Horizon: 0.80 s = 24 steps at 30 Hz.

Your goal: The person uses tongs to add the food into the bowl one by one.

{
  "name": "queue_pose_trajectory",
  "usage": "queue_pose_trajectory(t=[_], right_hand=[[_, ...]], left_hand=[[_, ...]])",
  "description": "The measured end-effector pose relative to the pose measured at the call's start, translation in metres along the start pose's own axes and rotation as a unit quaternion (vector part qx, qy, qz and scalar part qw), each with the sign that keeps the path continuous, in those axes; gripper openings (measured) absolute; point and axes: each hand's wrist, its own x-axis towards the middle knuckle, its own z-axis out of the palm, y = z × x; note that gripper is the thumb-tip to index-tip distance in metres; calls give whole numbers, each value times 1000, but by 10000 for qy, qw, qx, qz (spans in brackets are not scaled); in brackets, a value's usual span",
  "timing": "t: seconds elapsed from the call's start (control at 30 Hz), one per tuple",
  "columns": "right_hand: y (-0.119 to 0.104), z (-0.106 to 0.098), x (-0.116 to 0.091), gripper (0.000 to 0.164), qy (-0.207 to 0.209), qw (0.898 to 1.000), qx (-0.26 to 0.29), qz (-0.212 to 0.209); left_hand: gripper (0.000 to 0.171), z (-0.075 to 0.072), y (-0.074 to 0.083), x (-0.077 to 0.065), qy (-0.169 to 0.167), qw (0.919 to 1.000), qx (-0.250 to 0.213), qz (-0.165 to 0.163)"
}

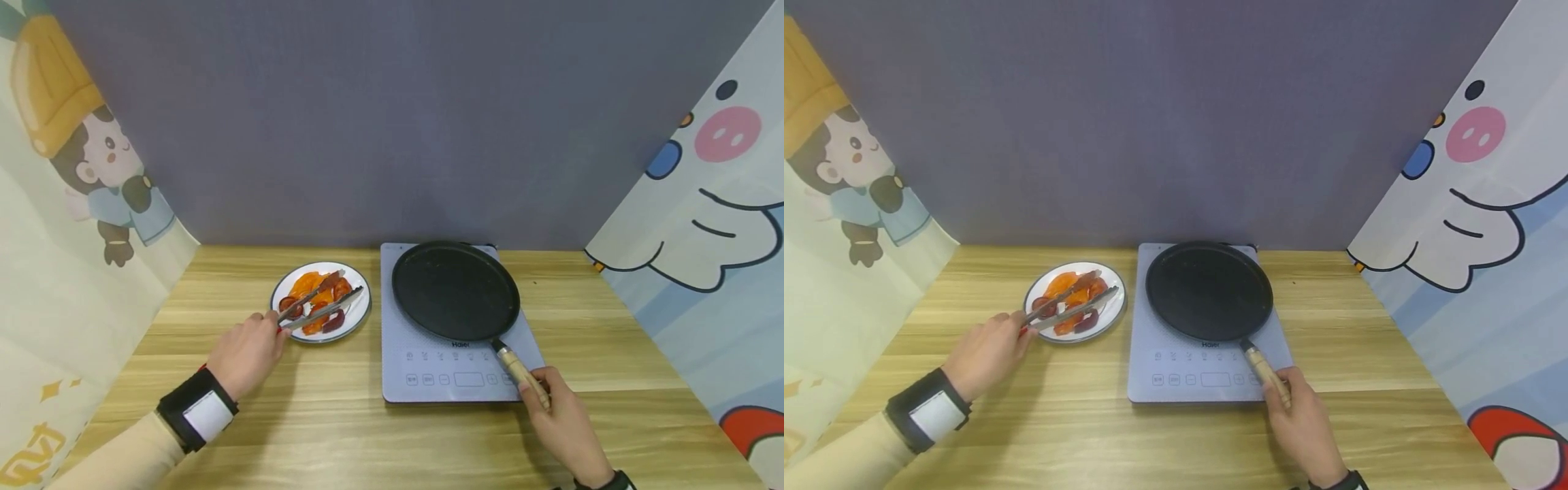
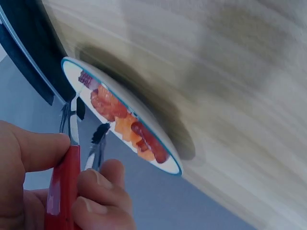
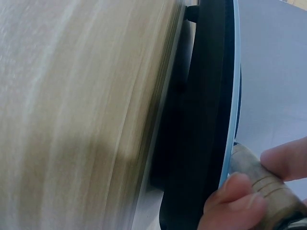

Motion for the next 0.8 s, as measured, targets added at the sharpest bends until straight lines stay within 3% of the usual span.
queue_pose_trajectory(t=[0.5,0.8], right_hand=[[2,1,-1,17,143,9998,-56,-116],[2,2,-1,18,146,9998,-56,-140]], left_hand=[[30,0,6,1,83,9996,241,139],[32,-1,7,-1,119,9993,345,13]])
